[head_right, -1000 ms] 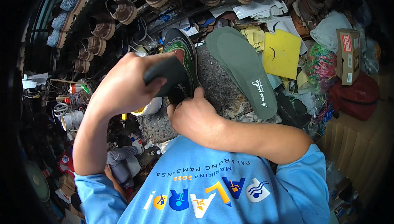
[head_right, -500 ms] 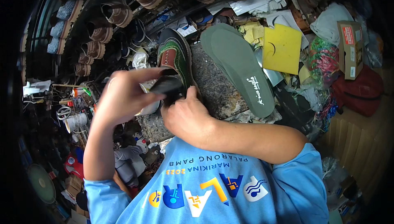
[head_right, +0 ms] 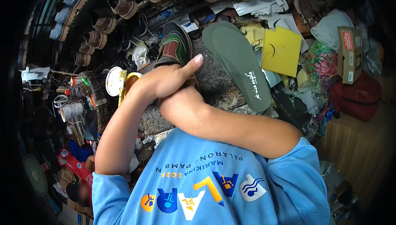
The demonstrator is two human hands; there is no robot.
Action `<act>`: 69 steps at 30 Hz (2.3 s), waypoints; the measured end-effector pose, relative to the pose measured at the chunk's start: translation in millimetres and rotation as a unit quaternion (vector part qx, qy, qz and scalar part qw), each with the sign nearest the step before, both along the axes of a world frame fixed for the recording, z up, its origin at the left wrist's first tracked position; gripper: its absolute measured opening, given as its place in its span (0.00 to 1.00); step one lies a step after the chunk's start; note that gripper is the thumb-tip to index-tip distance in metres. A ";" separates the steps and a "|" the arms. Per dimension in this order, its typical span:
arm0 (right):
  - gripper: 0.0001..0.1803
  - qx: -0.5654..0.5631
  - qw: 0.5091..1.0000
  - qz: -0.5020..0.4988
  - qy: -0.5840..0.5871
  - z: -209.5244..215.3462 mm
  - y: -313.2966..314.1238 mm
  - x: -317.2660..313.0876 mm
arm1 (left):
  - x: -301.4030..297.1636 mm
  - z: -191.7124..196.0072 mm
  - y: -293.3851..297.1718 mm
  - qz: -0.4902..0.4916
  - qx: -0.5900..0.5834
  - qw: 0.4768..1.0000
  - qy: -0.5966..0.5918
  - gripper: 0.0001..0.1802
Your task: Applying adhesive inside a shoe using a brush and inserting an insole.
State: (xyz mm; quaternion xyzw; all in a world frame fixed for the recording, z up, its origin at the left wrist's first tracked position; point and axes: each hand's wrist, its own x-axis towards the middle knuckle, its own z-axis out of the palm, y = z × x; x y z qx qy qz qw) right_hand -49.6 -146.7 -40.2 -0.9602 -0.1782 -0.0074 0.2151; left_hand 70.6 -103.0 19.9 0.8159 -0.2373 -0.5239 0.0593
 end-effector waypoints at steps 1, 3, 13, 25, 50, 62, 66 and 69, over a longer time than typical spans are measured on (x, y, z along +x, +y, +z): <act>0.10 -0.016 1.000 -0.005 0.003 -0.5 -0.7 -0.1 | 0.2 -5.2 -2.5 0.008 0.000 0.999 -0.038 0.64; 0.10 -0.033 0.999 -0.015 0.004 -0.8 -2.3 0.9 | 4.2 -5.6 -1.8 0.011 -0.003 0.997 -0.079 0.63; 0.11 -0.054 0.995 0.026 0.079 14.9 -8.0 1.3 | 19.0 -11.4 2.4 -0.276 0.045 0.954 -0.108 0.14; 0.11 -0.042 0.998 -0.001 0.054 10.2 -9.2 2.8 | 20.4 -43.5 10.3 -0.315 -0.024 0.925 -0.210 0.14; 0.08 -0.021 0.990 0.031 0.136 18.9 -11.9 10.8 | 45.4 -135.6 22.2 -0.221 0.017 0.956 -0.190 0.22; 0.08 -0.019 0.994 0.034 0.098 11.7 -16.2 9.2 | 61.0 -165.4 36.0 -0.195 0.024 0.960 -0.198 0.33; 0.08 -0.014 0.995 0.025 0.095 17.1 -12.5 12.4 | 78.5 -173.8 34.5 -0.172 0.031 0.963 -0.205 0.37; 0.08 -0.040 0.993 0.022 0.111 15.0 -17.2 13.6 | 73.9 -183.6 29.7 -0.171 0.030 0.963 -0.208 0.40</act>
